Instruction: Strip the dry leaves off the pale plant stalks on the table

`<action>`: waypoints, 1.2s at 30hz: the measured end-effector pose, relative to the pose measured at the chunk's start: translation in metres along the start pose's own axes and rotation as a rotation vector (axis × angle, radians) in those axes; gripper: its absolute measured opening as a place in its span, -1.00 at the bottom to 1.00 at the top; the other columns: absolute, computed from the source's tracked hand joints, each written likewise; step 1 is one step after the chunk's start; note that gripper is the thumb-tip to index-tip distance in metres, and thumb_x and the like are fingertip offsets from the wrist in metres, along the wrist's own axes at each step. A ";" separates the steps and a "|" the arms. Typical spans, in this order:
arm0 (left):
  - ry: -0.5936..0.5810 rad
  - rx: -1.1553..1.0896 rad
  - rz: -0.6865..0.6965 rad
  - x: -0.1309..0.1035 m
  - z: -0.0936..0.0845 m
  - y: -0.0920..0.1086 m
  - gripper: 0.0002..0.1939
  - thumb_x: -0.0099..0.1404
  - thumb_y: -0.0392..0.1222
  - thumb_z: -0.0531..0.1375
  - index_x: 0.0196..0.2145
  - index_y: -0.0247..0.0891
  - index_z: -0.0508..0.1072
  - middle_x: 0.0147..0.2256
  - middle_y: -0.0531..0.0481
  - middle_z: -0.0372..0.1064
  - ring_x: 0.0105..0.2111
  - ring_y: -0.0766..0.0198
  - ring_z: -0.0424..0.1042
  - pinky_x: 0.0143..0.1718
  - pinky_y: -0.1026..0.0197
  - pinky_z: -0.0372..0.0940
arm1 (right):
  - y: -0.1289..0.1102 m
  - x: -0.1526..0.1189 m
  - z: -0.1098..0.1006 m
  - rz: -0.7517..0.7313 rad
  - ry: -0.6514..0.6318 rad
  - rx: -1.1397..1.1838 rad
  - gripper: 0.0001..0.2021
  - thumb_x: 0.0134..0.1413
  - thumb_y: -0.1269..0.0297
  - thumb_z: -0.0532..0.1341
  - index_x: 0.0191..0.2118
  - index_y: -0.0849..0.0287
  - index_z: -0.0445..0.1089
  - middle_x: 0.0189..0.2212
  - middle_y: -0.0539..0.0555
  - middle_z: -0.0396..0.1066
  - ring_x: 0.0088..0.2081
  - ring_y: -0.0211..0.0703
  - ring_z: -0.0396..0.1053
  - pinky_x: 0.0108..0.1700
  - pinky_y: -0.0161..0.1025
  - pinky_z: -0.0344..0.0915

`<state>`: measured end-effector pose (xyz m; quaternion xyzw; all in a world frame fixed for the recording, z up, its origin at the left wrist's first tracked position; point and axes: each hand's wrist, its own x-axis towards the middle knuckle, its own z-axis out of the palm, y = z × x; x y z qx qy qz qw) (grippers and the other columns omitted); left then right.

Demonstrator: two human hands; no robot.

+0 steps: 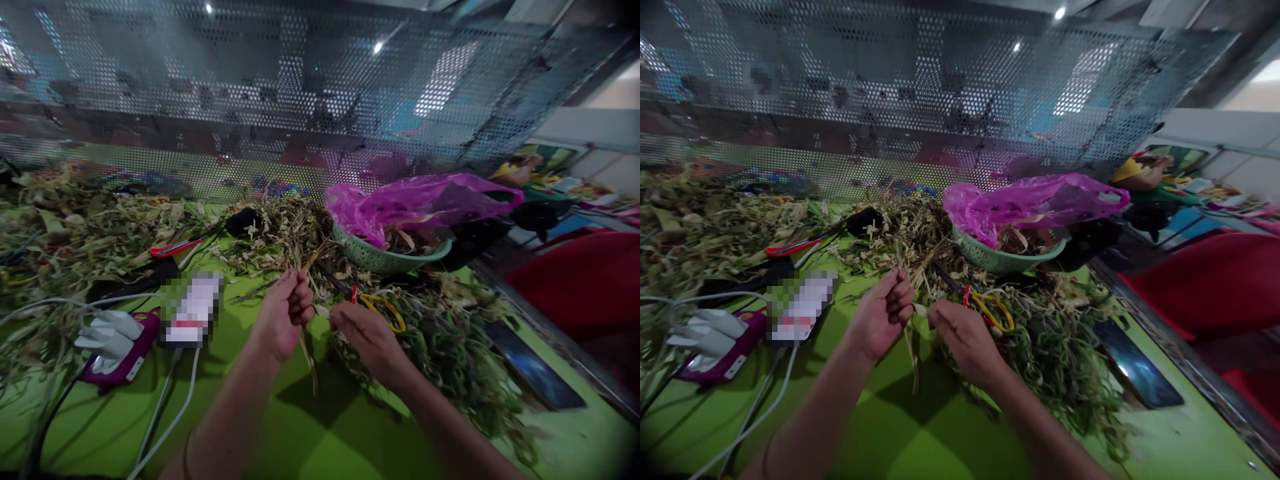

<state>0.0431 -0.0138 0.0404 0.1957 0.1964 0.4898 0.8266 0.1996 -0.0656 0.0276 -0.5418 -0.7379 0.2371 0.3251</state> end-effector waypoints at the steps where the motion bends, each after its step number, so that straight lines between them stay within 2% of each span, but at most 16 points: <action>1: -0.015 0.001 -0.006 0.000 0.000 -0.001 -0.81 0.23 -0.16 0.19 -0.42 -0.27 0.24 -0.62 0.23 -0.23 -0.68 0.50 -0.17 -0.71 0.44 -0.17 | 0.002 0.001 -0.002 0.018 0.034 0.011 -0.67 0.28 0.14 -0.05 -0.46 0.14 0.24 -0.56 -0.04 0.18 -0.48 -0.26 0.15 -0.40 -0.33 0.12; 3: -0.030 0.009 -0.008 0.000 0.000 -0.002 -0.82 0.24 -0.16 0.18 -0.40 -0.27 0.25 -0.63 0.22 -0.19 -0.68 0.50 -0.14 -0.70 0.44 -0.13 | 0.006 0.004 -0.004 0.049 0.069 0.022 -0.66 0.28 0.11 -0.04 -0.46 0.14 0.24 -0.57 -0.05 0.17 -0.49 -0.25 0.14 -0.42 -0.33 0.11; 6: 0.004 0.044 0.049 0.001 -0.002 -0.003 -0.83 0.25 -0.14 0.17 -0.39 -0.26 0.26 -0.62 0.19 -0.06 -0.66 0.48 0.00 -0.67 0.43 -0.04 | 0.011 0.007 -0.005 0.052 0.056 -0.024 -0.70 0.26 0.11 -0.01 -0.42 0.14 0.28 -0.57 -0.05 0.20 -0.49 -0.24 0.18 -0.43 -0.33 0.11; 10: 0.084 0.106 0.178 0.005 -0.007 -0.004 -0.86 0.24 -0.17 0.18 -0.39 -0.25 0.29 -0.58 0.14 0.11 -0.59 0.44 0.17 -0.60 0.41 0.08 | 0.010 0.007 -0.005 -0.043 0.072 -0.137 -0.78 0.25 0.20 0.03 -0.30 0.13 0.37 -0.43 0.04 0.39 -0.36 -0.16 0.32 -0.29 -0.27 0.19; 14: 0.126 0.086 0.257 0.010 -0.012 -0.005 -0.85 0.22 -0.19 0.21 -0.42 -0.26 0.30 -0.59 0.14 0.14 -0.56 0.42 0.23 -0.50 0.39 0.19 | 0.009 0.005 -0.004 -0.152 0.100 -0.258 -0.79 0.25 0.23 0.04 -0.22 0.13 0.40 -0.31 0.13 0.45 -0.25 -0.09 0.36 -0.19 -0.21 0.21; 17: 0.118 0.008 0.201 0.010 -0.013 -0.004 -0.86 0.22 -0.20 0.20 -0.42 -0.25 0.29 -0.61 0.17 0.09 -0.59 0.44 0.19 -0.47 0.37 0.23 | 0.011 0.005 -0.001 -0.183 0.042 -0.346 -0.78 0.26 0.22 0.02 -0.24 0.14 0.39 -0.34 0.13 0.45 -0.26 -0.09 0.36 -0.20 -0.22 0.20; 20: 0.115 -0.054 0.157 0.009 -0.012 0.000 -0.88 0.26 -0.23 0.17 -0.41 -0.25 0.28 -0.63 0.21 0.02 -0.64 0.48 0.10 -0.42 0.32 0.27 | 0.011 0.005 0.004 -0.126 -0.057 -0.408 -0.73 0.29 0.21 -0.03 -0.34 0.14 0.33 -0.45 0.07 0.38 -0.38 -0.15 0.33 -0.31 -0.27 0.16; 24: 0.085 -0.076 0.128 0.007 -0.010 0.005 -0.88 0.30 -0.26 0.12 -0.42 -0.28 0.27 -0.64 0.22 -0.10 -0.69 0.51 -0.05 -0.57 0.40 0.13 | 0.009 0.004 0.009 -0.077 -0.121 -0.430 -0.69 0.30 0.20 -0.07 -0.46 0.12 0.21 -0.55 -0.02 0.25 -0.49 -0.22 0.21 -0.40 -0.31 0.08; 29: 0.061 -0.019 0.013 -0.003 0.001 0.002 -0.85 0.31 -0.26 0.10 -0.43 -0.30 0.26 -0.65 0.22 -0.16 -0.70 0.51 -0.12 -0.66 0.42 -0.04 | 0.016 0.009 -0.002 -0.130 -0.108 -0.338 -0.67 0.28 0.21 -0.05 -0.52 0.14 0.16 -0.58 -0.06 0.16 -0.50 -0.26 0.14 -0.41 -0.35 0.02; 33: 0.039 0.034 -0.035 -0.012 0.011 -0.002 -0.86 0.29 -0.24 0.13 -0.42 -0.30 0.27 -0.64 0.22 -0.15 -0.68 0.51 -0.09 -0.62 0.42 0.01 | 0.026 0.015 -0.014 -0.127 -0.049 -0.251 -0.66 0.25 0.17 0.01 -0.54 0.15 0.16 -0.58 -0.07 0.15 -0.48 -0.28 0.15 -0.40 -0.37 0.02; 36: 0.055 0.051 0.003 -0.011 0.008 0.002 -0.84 0.28 -0.23 0.14 -0.43 -0.29 0.27 -0.65 0.22 -0.15 -0.69 0.51 -0.10 -0.62 0.41 0.02 | 0.021 0.012 -0.010 -0.132 -0.028 -0.267 -0.61 0.25 0.11 0.01 -0.57 0.16 0.11 -0.60 -0.08 0.09 -0.50 -0.29 0.11 -0.42 -0.36 -0.01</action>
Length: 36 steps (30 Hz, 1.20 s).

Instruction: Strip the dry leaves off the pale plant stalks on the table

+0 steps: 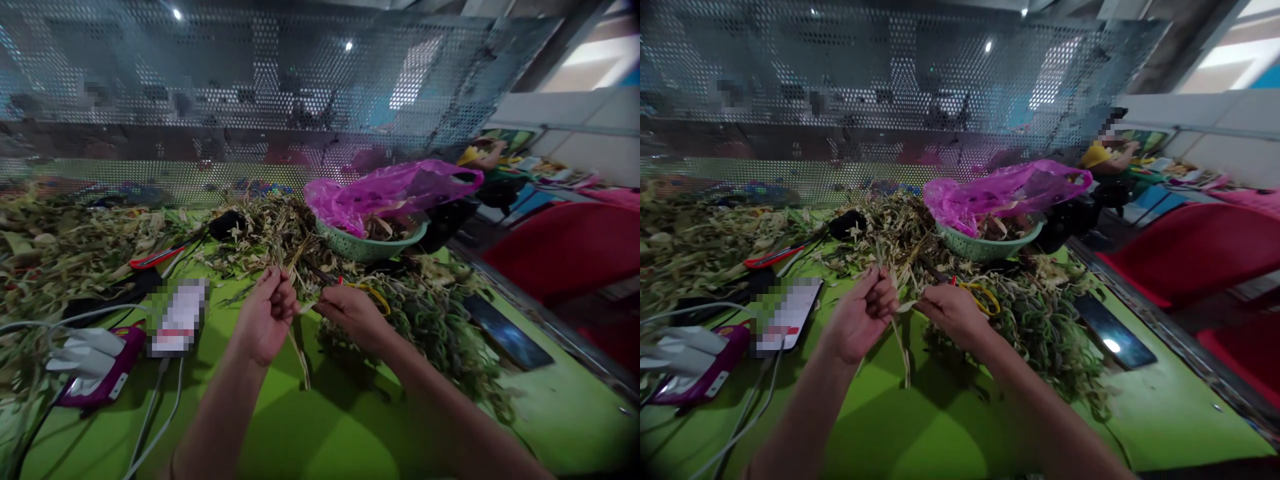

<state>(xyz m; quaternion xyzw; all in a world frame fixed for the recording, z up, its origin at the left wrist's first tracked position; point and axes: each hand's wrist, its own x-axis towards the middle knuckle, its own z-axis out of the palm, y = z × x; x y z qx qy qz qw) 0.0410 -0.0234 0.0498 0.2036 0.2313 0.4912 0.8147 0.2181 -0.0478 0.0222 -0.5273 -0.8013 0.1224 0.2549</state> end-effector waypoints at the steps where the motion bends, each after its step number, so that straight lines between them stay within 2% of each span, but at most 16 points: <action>1: 0.015 0.000 0.027 0.002 -0.003 0.002 -0.84 0.28 -0.23 0.14 -0.44 -0.29 0.26 -0.65 0.22 -0.15 -0.70 0.51 -0.10 -0.64 0.41 0.01 | -0.006 -0.002 0.003 -0.009 -0.006 -0.010 -0.62 0.26 0.12 0.00 -0.57 0.16 0.11 -0.59 -0.08 0.10 -0.50 -0.29 0.11 -0.42 -0.36 -0.02; 4: 0.073 -0.013 0.099 0.009 -0.010 0.008 -0.84 0.29 -0.27 0.12 -0.46 -0.30 0.25 -0.66 0.24 -0.18 -0.72 0.52 -0.16 -0.69 0.42 -0.10 | -0.026 -0.008 0.011 -0.084 -0.058 -0.052 -0.64 0.30 0.21 -0.08 -0.53 0.16 0.15 -0.56 -0.05 0.15 -0.49 -0.28 0.10 -0.41 -0.33 -0.02; 7: 0.102 -0.005 0.086 0.011 -0.011 0.007 -0.82 0.29 -0.27 0.10 -0.48 -0.30 0.24 -0.67 0.24 -0.19 -0.75 0.53 -0.19 -0.73 0.41 -0.20 | -0.034 -0.010 0.012 -0.205 -0.138 -0.108 -0.66 0.25 0.22 -0.04 -0.56 0.16 0.14 -0.59 -0.03 0.15 -0.50 -0.27 0.09 -0.41 -0.31 -0.04; 8: 0.094 -0.014 0.077 0.011 -0.010 0.006 -0.81 0.30 -0.27 0.09 -0.49 -0.30 0.23 -0.68 0.25 -0.19 -0.75 0.53 -0.20 -0.73 0.41 -0.21 | -0.032 -0.009 0.010 -0.177 -0.118 -0.111 -0.63 0.24 0.19 -0.03 -0.60 0.16 0.10 -0.64 -0.05 0.10 -0.53 -0.27 0.06 -0.44 -0.31 -0.06; 10: 0.023 -0.035 0.035 0.009 -0.008 0.003 -0.81 0.31 -0.28 0.07 -0.48 -0.30 0.24 -0.67 0.24 -0.18 -0.75 0.52 -0.16 -0.72 0.41 -0.16 | -0.026 -0.007 0.006 -0.015 -0.003 -0.064 -0.62 0.27 0.19 -0.07 -0.59 0.16 0.08 -0.62 -0.06 0.09 -0.53 -0.29 0.07 -0.44 -0.33 -0.05; 12: -0.018 -0.027 0.020 0.009 -0.006 0.003 -0.82 0.33 -0.27 0.05 -0.45 -0.30 0.26 -0.67 0.23 -0.14 -0.74 0.52 -0.12 -0.71 0.41 -0.13 | -0.023 -0.007 0.004 0.001 0.046 -0.022 -0.63 0.27 0.19 -0.06 -0.57 0.16 0.07 -0.62 -0.07 0.07 -0.52 -0.30 0.08 -0.43 -0.35 -0.04; 15: 0.042 -0.029 0.068 0.009 -0.008 0.007 -0.78 0.34 -0.30 0.02 -0.48 -0.30 0.24 -0.68 0.24 -0.18 -0.75 0.52 -0.16 -0.73 0.41 -0.17 | -0.030 -0.009 0.009 -0.151 0.023 -0.051 -0.64 0.25 0.24 -0.05 -0.57 0.17 0.14 -0.62 -0.06 0.11 -0.53 -0.30 0.07 -0.44 -0.34 -0.06; 17: 0.068 -0.004 0.070 0.009 -0.009 0.010 -0.77 0.34 -0.31 0.01 -0.50 -0.30 0.23 -0.69 0.24 -0.20 -0.76 0.52 -0.19 -0.74 0.41 -0.21 | -0.034 -0.010 0.011 -0.283 -0.039 -0.033 -0.68 0.24 0.25 -0.03 -0.53 0.17 0.23 -0.59 -0.05 0.17 -0.51 -0.29 0.09 -0.41 -0.33 -0.05; 18: 0.070 -0.005 0.078 0.009 -0.009 0.010 -0.77 0.34 -0.30 0.01 -0.50 -0.30 0.22 -0.69 0.24 -0.20 -0.76 0.52 -0.19 -0.74 0.41 -0.21 | -0.034 -0.010 0.011 -0.273 -0.053 -0.016 -0.68 0.24 0.24 -0.03 -0.52 0.17 0.23 -0.59 -0.05 0.17 -0.51 -0.30 0.09 -0.42 -0.34 -0.04; 21: 0.049 -0.005 0.077 0.007 -0.006 0.010 -0.78 0.34 -0.28 0.02 -0.49 -0.29 0.23 -0.69 0.23 -0.16 -0.75 0.51 -0.15 -0.72 0.41 -0.14 | -0.028 -0.008 0.009 -0.043 0.040 -0.001 -0.63 0.26 0.19 -0.03 -0.57 0.18 0.16 -0.61 -0.07 0.09 -0.54 -0.32 0.07 -0.45 -0.35 -0.06; 23: 0.047 0.019 0.081 0.006 -0.005 0.009 -0.78 0.35 -0.28 0.01 -0.48 -0.29 0.24 -0.69 0.23 -0.15 -0.75 0.51 -0.15 -0.72 0.40 -0.14 | -0.026 -0.008 0.011 -0.028 0.066 -0.011 -0.64 0.26 0.21 -0.02 -0.58 0.18 0.14 -0.62 -0.07 0.07 -0.53 -0.31 0.06 -0.44 -0.35 -0.05; 27: 0.094 0.068 0.091 0.007 -0.006 0.011 -0.76 0.34 -0.31 0.00 -0.51 -0.30 0.23 -0.71 0.24 -0.18 -0.76 0.52 -0.20 -0.74 0.40 -0.20 | -0.035 -0.012 0.021 -0.326 -0.050 -0.040 -0.71 0.22 0.28 0.02 -0.52 0.17 0.26 -0.58 -0.05 0.20 -0.50 -0.30 0.10 -0.40 -0.32 -0.04; 28: 0.100 0.074 0.095 0.007 -0.006 0.012 -0.76 0.34 -0.32 0.00 -0.51 -0.31 0.23 -0.71 0.24 -0.18 -0.75 0.52 -0.20 -0.74 0.40 -0.21 | -0.037 -0.013 0.022 -0.323 -0.056 -0.037 -0.71 0.23 0.28 0.01 -0.51 0.17 0.27 -0.58 -0.06 0.20 -0.50 -0.30 0.10 -0.40 -0.33 -0.04; 32: 0.078 0.044 0.128 0.006 -0.005 0.013 -0.74 0.36 -0.30 -0.03 -0.50 -0.31 0.24 -0.69 0.23 -0.18 -0.74 0.51 -0.18 -0.73 0.40 -0.17 | -0.035 -0.014 0.021 -0.102 0.033 -0.122 -0.63 0.28 0.24 -0.05 -0.54 0.19 0.24 -0.61 -0.05 0.17 -0.53 -0.31 0.09 -0.45 -0.33 -0.07; 33: 0.087 0.054 0.125 0.005 -0.005 0.013 -0.74 0.36 -0.30 -0.03 -0.50 -0.31 0.25 -0.69 0.23 -0.18 -0.74 0.51 -0.19 -0.73 0.40 -0.17 | -0.034 -0.014 0.021 -0.115 0.041 -0.166 -0.64 0.28 0.25 -0.04 -0.54 0.18 0.25 -0.62 -0.05 0.18 -0.54 -0.31 0.08 -0.46 -0.32 -0.09; 36: 0.108 0.105 0.110 0.005 -0.006 0.010 -0.75 0.35 -0.30 0.00 -0.51 -0.32 0.25 -0.68 0.22 -0.19 -0.74 0.51 -0.19 -0.74 0.39 -0.19 | -0.034 -0.015 0.023 -0.330 -0.074 -0.244 -0.78 0.18 0.25 0.06 -0.46 0.14 0.32 -0.59 -0.06 0.26 -0.53 -0.28 0.10 -0.46 -0.29 -0.12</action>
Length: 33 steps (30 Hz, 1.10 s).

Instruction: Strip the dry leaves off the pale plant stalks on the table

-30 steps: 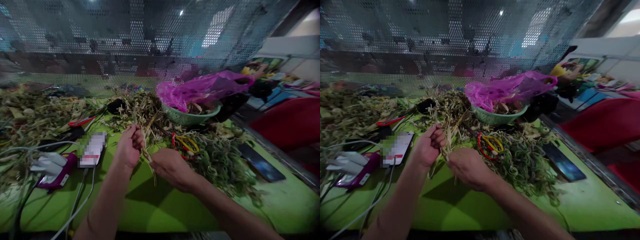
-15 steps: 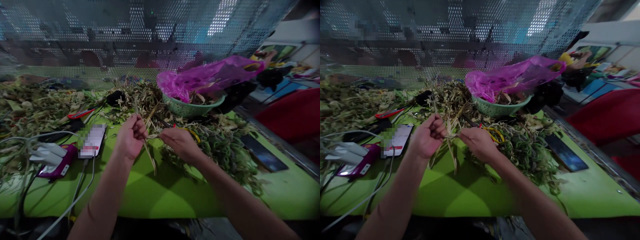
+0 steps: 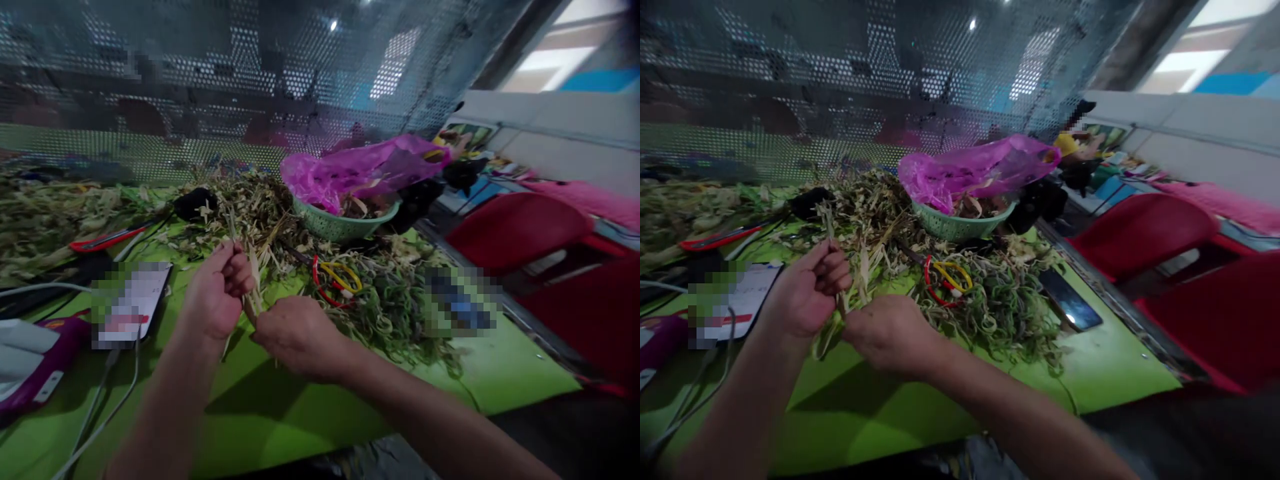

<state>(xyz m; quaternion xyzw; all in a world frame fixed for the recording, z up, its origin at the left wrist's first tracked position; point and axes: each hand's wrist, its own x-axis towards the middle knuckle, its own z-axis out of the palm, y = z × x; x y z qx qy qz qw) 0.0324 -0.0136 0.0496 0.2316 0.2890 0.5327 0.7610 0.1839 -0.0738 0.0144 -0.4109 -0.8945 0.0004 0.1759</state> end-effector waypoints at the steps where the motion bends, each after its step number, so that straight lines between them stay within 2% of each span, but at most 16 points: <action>1: 0.003 0.008 0.010 0.000 0.000 -0.001 -0.75 0.34 -0.30 0.01 -0.51 -0.32 0.26 -0.68 0.22 -0.19 -0.74 0.51 -0.19 -0.74 0.39 -0.19 | 0.000 0.000 0.000 -0.011 -0.016 -0.008 -0.77 0.18 0.24 0.07 -0.46 0.14 0.32 -0.60 -0.06 0.26 -0.54 -0.29 0.10 -0.47 -0.29 -0.13; 4: -0.011 -0.005 0.037 0.000 0.000 -0.002 -0.75 0.35 -0.31 -0.01 -0.50 -0.31 0.27 -0.68 0.21 -0.17 -0.73 0.50 -0.16 -0.73 0.38 -0.14 | 0.001 0.000 -0.002 0.191 0.033 -0.049 -0.69 0.26 0.27 -0.01 -0.49 0.17 0.31 -0.60 -0.04 0.27 -0.54 -0.30 0.15 -0.48 -0.32 -0.10; 6: -0.018 -0.004 0.034 0.000 0.000 -0.002 -0.74 0.35 -0.31 -0.03 -0.50 -0.31 0.27 -0.68 0.21 -0.17 -0.74 0.50 -0.16 -0.74 0.38 -0.14 | -0.001 0.001 -0.003 0.231 0.047 -0.075 -0.70 0.25 0.30 0.00 -0.49 0.18 0.32 -0.59 -0.03 0.30 -0.52 -0.29 0.18 -0.47 -0.32 -0.07; 8: -0.002 0.016 0.009 -0.001 0.000 -0.002 -0.74 0.35 -0.32 -0.02 -0.51 -0.32 0.27 -0.69 0.22 -0.17 -0.75 0.50 -0.16 -0.74 0.38 -0.17 | -0.005 0.001 -0.003 0.030 -0.036 -0.075 -0.80 0.16 0.32 0.06 -0.44 0.14 0.35 -0.59 -0.04 0.33 -0.52 -0.27 0.19 -0.48 -0.31 -0.08; 10: 0.019 0.026 0.005 -0.001 0.000 -0.002 -0.75 0.34 -0.34 0.00 -0.52 -0.32 0.26 -0.69 0.22 -0.17 -0.75 0.52 -0.16 -0.75 0.39 -0.19 | -0.005 0.002 -0.002 -0.056 -0.067 -0.068 -0.83 0.13 0.29 0.08 -0.42 0.12 0.37 -0.57 -0.05 0.35 -0.49 -0.27 0.20 -0.46 -0.31 -0.05; 11: 0.007 0.010 0.013 -0.001 0.000 -0.002 -0.74 0.34 -0.35 -0.01 -0.52 -0.32 0.25 -0.69 0.22 -0.17 -0.75 0.52 -0.16 -0.75 0.39 -0.18 | -0.004 0.002 -0.002 -0.006 -0.048 -0.068 -0.82 0.13 0.30 0.08 -0.44 0.13 0.37 -0.59 -0.06 0.33 -0.51 -0.29 0.19 -0.46 -0.32 -0.05; 13: -0.025 -0.029 0.010 0.000 0.000 -0.002 -0.75 0.35 -0.35 -0.03 -0.50 -0.31 0.25 -0.69 0.22 -0.15 -0.75 0.51 -0.14 -0.74 0.38 -0.13 | -0.001 0.002 -0.002 0.208 0.025 -0.108 -0.72 0.22 0.29 0.02 -0.46 0.17 0.36 -0.58 -0.04 0.33 -0.52 -0.31 0.18 -0.46 -0.33 -0.04; 15: -0.014 -0.032 0.010 0.001 -0.001 -0.003 -0.77 0.34 -0.33 -0.01 -0.49 -0.31 0.26 -0.69 0.22 -0.14 -0.75 0.51 -0.13 -0.74 0.39 -0.13 | 0.000 0.003 0.001 0.279 0.060 -0.144 -0.67 0.26 0.28 -0.02 -0.48 0.19 0.34 -0.58 -0.01 0.32 -0.50 -0.29 0.19 -0.45 -0.32 -0.04; 19: 0.015 -0.018 -0.007 0.003 -0.003 -0.001 -0.77 0.33 -0.34 0.01 -0.50 -0.31 0.24 -0.70 0.23 -0.15 -0.76 0.51 -0.15 -0.75 0.39 -0.18 | -0.003 0.005 0.007 -0.061 0.000 -0.052 -0.79 0.14 0.27 0.07 -0.49 0.14 0.31 -0.61 -0.06 0.28 -0.53 -0.28 0.16 -0.47 -0.30 -0.08; 20: 0.015 -0.032 0.006 0.003 -0.003 -0.001 -0.77 0.33 -0.34 0.02 -0.50 -0.31 0.24 -0.70 0.23 -0.16 -0.76 0.51 -0.14 -0.75 0.39 -0.18 | -0.001 0.006 0.007 -0.056 0.022 -0.028 -0.78 0.14 0.28 0.07 -0.50 0.14 0.30 -0.61 -0.07 0.28 -0.52 -0.29 0.16 -0.46 -0.31 -0.07; 24: -0.007 -0.091 0.011 0.004 -0.005 -0.001 -0.81 0.31 -0.32 0.06 -0.49 -0.30 0.25 -0.69 0.24 -0.13 -0.76 0.51 -0.10 -0.74 0.38 -0.13 | 0.004 0.006 0.003 0.274 0.146 -0.069 -0.66 0.27 0.25 -0.01 -0.52 0.18 0.28 -0.58 -0.02 0.28 -0.50 -0.28 0.18 -0.44 -0.31 -0.05; 25: -0.003 -0.084 0.013 0.004 -0.005 -0.001 -0.82 0.30 -0.32 0.07 -0.48 -0.30 0.26 -0.70 0.24 -0.14 -0.76 0.51 -0.11 -0.74 0.39 -0.13 | 0.003 0.007 0.004 0.269 0.128 -0.092 -0.66 0.25 0.26 0.00 -0.54 0.18 0.27 -0.60 -0.02 0.27 -0.51 -0.28 0.16 -0.44 -0.30 -0.06; 28: 0.057 -0.032 0.011 0.005 -0.004 -0.005 -0.81 0.27 -0.32 0.11 -0.51 -0.30 0.24 -0.71 0.25 -0.14 -0.77 0.52 -0.13 -0.75 0.40 -0.17 | -0.003 0.009 0.008 0.005 -0.009 -0.061 -0.75 0.15 0.28 0.09 -0.54 0.14 0.29 -0.64 -0.06 0.24 -0.55 -0.29 0.12 -0.46 -0.29 -0.10; 29: 0.073 -0.023 0.020 0.005 -0.003 -0.007 -0.81 0.26 -0.31 0.12 -0.51 -0.30 0.24 -0.71 0.24 -0.13 -0.77 0.52 -0.12 -0.75 0.41 -0.17 | -0.003 0.009 0.009 -0.024 -0.018 -0.051 -0.75 0.15 0.26 0.09 -0.55 0.14 0.29 -0.64 -0.07 0.23 -0.56 -0.29 0.11 -0.47 -0.29 -0.11; 30: 0.078 -0.026 0.033 0.004 -0.002 -0.008 -0.81 0.25 -0.31 0.12 -0.52 -0.29 0.24 -0.71 0.24 -0.12 -0.77 0.52 -0.12 -0.75 0.41 -0.17 | -0.002 0.009 0.009 -0.003 -0.009 -0.049 -0.72 0.16 0.26 0.07 -0.56 0.15 0.28 -0.65 -0.07 0.22 -0.56 -0.29 0.11 -0.48 -0.30 -0.11; 33: 0.044 -0.061 0.047 0.004 -0.001 -0.012 -0.82 0.25 -0.30 0.12 -0.50 -0.29 0.24 -0.70 0.25 -0.13 -0.77 0.52 -0.12 -0.74 0.40 -0.13 | 0.008 0.007 0.006 0.246 0.103 -0.069 -0.66 0.27 0.27 -0.03 -0.51 0.17 0.29 -0.60 -0.04 0.26 -0.52 -0.29 0.16 -0.45 -0.32 -0.07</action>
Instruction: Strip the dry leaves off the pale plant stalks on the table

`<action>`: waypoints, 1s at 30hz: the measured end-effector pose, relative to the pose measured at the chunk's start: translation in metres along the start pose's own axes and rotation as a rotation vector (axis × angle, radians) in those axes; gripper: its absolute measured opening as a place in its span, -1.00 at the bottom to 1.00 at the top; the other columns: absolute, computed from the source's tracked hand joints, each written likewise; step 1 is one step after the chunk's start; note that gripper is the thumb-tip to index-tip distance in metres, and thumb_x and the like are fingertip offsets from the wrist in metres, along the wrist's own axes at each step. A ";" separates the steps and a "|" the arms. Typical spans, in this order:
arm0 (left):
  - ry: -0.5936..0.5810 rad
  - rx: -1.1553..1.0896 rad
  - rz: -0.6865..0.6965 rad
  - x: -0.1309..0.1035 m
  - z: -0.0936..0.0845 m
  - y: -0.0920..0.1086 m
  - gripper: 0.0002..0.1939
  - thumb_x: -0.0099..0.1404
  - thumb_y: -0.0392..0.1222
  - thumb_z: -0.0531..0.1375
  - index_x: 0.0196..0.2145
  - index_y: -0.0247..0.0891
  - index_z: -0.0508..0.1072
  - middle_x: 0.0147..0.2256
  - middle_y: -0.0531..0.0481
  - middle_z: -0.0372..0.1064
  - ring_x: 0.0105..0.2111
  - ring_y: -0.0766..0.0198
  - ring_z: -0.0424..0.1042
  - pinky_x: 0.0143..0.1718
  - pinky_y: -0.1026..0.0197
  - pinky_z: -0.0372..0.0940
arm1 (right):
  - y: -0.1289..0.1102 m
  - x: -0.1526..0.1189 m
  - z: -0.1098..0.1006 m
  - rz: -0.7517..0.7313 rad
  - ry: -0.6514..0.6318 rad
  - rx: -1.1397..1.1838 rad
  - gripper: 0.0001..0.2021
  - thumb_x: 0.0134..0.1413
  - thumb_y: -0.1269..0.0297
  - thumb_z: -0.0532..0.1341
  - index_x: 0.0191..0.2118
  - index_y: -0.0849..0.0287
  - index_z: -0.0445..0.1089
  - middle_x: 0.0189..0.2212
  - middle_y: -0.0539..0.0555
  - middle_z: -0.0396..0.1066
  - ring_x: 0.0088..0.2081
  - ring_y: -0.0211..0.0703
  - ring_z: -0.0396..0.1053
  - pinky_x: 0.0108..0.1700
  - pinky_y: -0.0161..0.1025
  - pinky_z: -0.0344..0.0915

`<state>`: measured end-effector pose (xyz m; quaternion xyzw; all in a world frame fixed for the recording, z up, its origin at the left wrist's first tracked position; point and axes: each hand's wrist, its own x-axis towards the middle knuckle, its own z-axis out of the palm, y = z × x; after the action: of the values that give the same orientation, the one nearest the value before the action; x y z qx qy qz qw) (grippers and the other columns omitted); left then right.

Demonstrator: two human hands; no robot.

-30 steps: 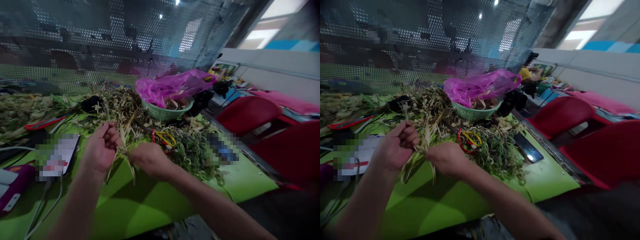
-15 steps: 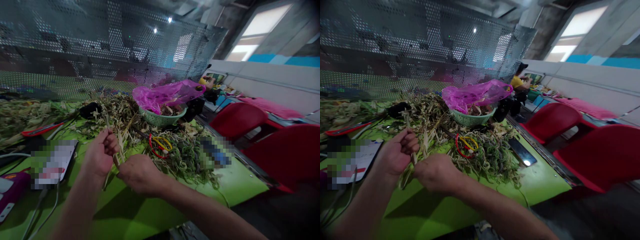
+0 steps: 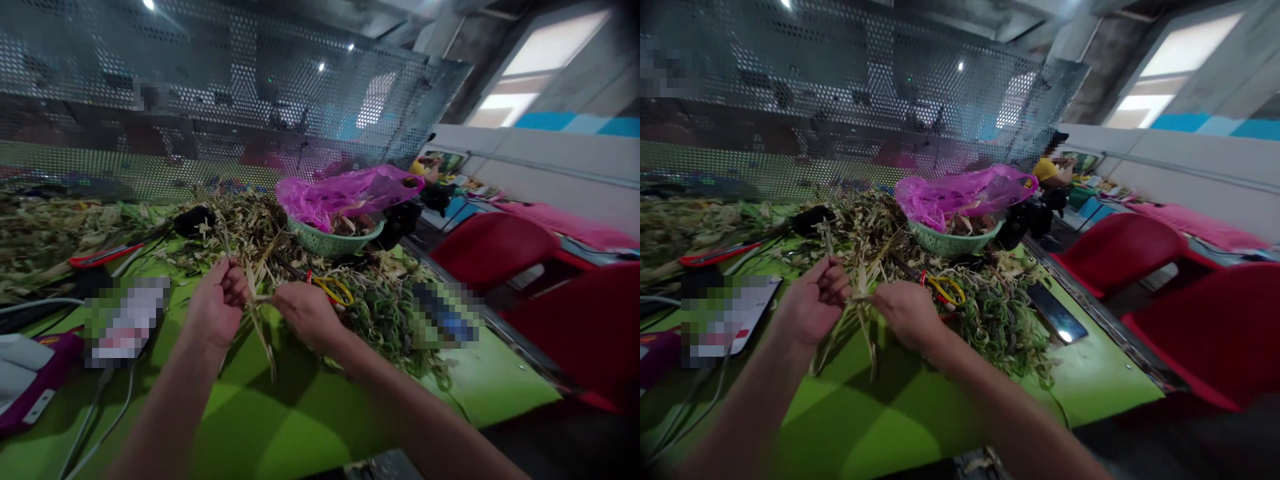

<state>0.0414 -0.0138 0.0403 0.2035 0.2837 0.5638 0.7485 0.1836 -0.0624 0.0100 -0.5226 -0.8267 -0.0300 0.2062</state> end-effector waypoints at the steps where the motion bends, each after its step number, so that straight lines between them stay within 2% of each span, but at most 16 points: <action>1: -0.013 -0.002 -0.009 0.000 0.000 -0.001 -0.83 0.26 -0.30 0.12 -0.49 -0.29 0.25 -0.70 0.25 -0.14 -0.77 0.52 -0.12 -0.74 0.40 -0.13 | 0.002 0.000 -0.001 0.050 0.020 -0.025 -0.66 0.28 0.26 -0.04 -0.50 0.18 0.29 -0.59 -0.03 0.27 -0.51 -0.28 0.17 -0.44 -0.32 -0.06; 3: -0.014 0.019 -0.026 0.001 0.000 -0.002 -0.84 0.26 -0.29 0.12 -0.48 -0.29 0.26 -0.70 0.25 -0.14 -0.77 0.52 -0.13 -0.74 0.40 -0.16 | 0.002 -0.002 -0.002 -0.012 -0.018 -0.071 -0.69 0.24 0.26 0.01 -0.52 0.18 0.29 -0.62 -0.03 0.26 -0.53 -0.27 0.14 -0.45 -0.30 -0.08; 5: 0.021 0.032 -0.021 0.002 -0.001 0.000 -0.82 0.26 -0.32 0.10 -0.50 -0.30 0.25 -0.71 0.25 -0.15 -0.77 0.52 -0.13 -0.74 0.41 -0.18 | -0.003 -0.003 -0.001 -0.206 -0.092 -0.041 -0.76 0.17 0.26 0.07 -0.49 0.16 0.31 -0.61 -0.04 0.27 -0.54 -0.27 0.13 -0.46 -0.29 -0.10; 6: 0.035 0.031 -0.013 0.002 -0.001 0.001 -0.81 0.27 -0.32 0.10 -0.51 -0.30 0.24 -0.71 0.25 -0.15 -0.77 0.52 -0.13 -0.74 0.41 -0.19 | -0.006 -0.003 -0.001 -0.257 -0.100 -0.007 -0.78 0.16 0.26 0.08 -0.48 0.15 0.32 -0.60 -0.04 0.29 -0.53 -0.28 0.14 -0.46 -0.30 -0.10; 7: 0.043 0.021 -0.006 0.002 -0.001 0.002 -0.81 0.27 -0.33 0.09 -0.51 -0.30 0.24 -0.71 0.24 -0.15 -0.77 0.53 -0.14 -0.74 0.40 -0.19 | -0.007 -0.002 -0.001 -0.250 -0.100 0.013 -0.76 0.17 0.26 0.07 -0.49 0.15 0.32 -0.60 -0.05 0.28 -0.53 -0.28 0.14 -0.46 -0.31 -0.10; 10: 0.016 -0.037 -0.021 0.000 0.001 0.004 -0.81 0.29 -0.32 0.07 -0.50 -0.30 0.24 -0.71 0.24 -0.14 -0.76 0.52 -0.14 -0.73 0.39 -0.16 | -0.001 0.001 -0.007 0.036 -0.005 0.056 -0.63 0.26 0.19 0.00 -0.54 0.18 0.28 -0.61 -0.04 0.25 -0.54 -0.30 0.13 -0.46 -0.34 -0.05; 14: -0.008 -0.043 -0.029 -0.004 0.003 0.008 -0.82 0.29 -0.29 0.10 -0.48 -0.29 0.25 -0.70 0.25 -0.14 -0.76 0.52 -0.13 -0.72 0.39 -0.13 | 0.025 0.001 -0.023 0.171 0.058 0.291 -0.65 0.28 0.14 -0.01 -0.44 0.18 0.36 -0.52 -0.02 0.33 -0.47 -0.29 0.24 -0.41 -0.37 0.08; 17: -0.009 -0.060 -0.002 -0.005 0.005 0.016 -0.81 0.29 -0.30 0.08 -0.49 -0.30 0.24 -0.70 0.25 -0.15 -0.76 0.52 -0.16 -0.72 0.39 -0.14 | 0.051 0.001 -0.044 0.301 0.279 0.421 -0.70 0.26 0.15 -0.01 -0.22 0.17 0.42 -0.39 0.03 0.41 -0.41 -0.24 0.31 -0.34 -0.34 0.18; 19: -0.030 -0.064 0.006 -0.006 0.008 0.023 -0.81 0.29 -0.31 0.07 -0.49 -0.30 0.24 -0.70 0.25 -0.15 -0.76 0.52 -0.16 -0.73 0.39 -0.15 | 0.069 0.001 -0.058 0.356 0.363 0.387 -0.74 0.21 0.18 0.05 -0.21 0.19 0.42 -0.39 0.05 0.41 -0.38 -0.20 0.33 -0.30 -0.30 0.21; 21: -0.069 -0.051 0.005 -0.008 0.015 0.027 -0.82 0.29 -0.32 0.07 -0.49 -0.30 0.25 -0.69 0.24 -0.16 -0.76 0.52 -0.16 -0.73 0.39 -0.16 | 0.085 0.000 -0.071 0.361 0.326 0.276 -0.79 0.16 0.24 0.10 -0.23 0.17 0.45 -0.33 0.07 0.43 -0.31 -0.15 0.35 -0.26 -0.27 0.21; 24: -0.124 -0.006 0.023 -0.010 0.026 0.030 -0.81 0.30 -0.31 0.05 -0.49 -0.32 0.27 -0.69 0.24 -0.16 -0.75 0.52 -0.16 -0.73 0.39 -0.19 | 0.104 -0.002 -0.080 0.331 0.172 0.153 -0.83 0.07 0.31 0.16 -0.24 0.15 0.47 -0.30 0.07 0.45 -0.26 -0.13 0.36 -0.21 -0.25 0.22; 27: -0.158 0.040 0.023 -0.007 0.031 0.028 -0.81 0.29 -0.30 0.05 -0.49 -0.33 0.29 -0.69 0.23 -0.15 -0.76 0.52 -0.16 -0.73 0.40 -0.18 | 0.115 -0.006 -0.074 0.326 0.004 0.114 -0.78 -0.01 0.37 0.19 -0.20 0.12 0.47 -0.26 0.05 0.47 -0.29 -0.16 0.37 -0.23 -0.25 0.24; 30: -0.156 0.059 -0.026 0.002 0.023 0.019 -0.83 0.26 -0.29 0.09 -0.50 -0.32 0.29 -0.70 0.24 -0.15 -0.77 0.53 -0.16 -0.74 0.42 -0.18 | 0.122 -0.012 -0.058 0.347 -0.039 0.109 -0.72 -0.07 0.42 0.20 -0.16 0.13 0.47 -0.24 0.05 0.48 -0.34 -0.19 0.37 -0.26 -0.26 0.25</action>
<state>0.0428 -0.0061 0.0694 0.2652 0.2438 0.5280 0.7691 0.3124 -0.0328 0.0386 -0.6461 -0.7282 0.0610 0.2203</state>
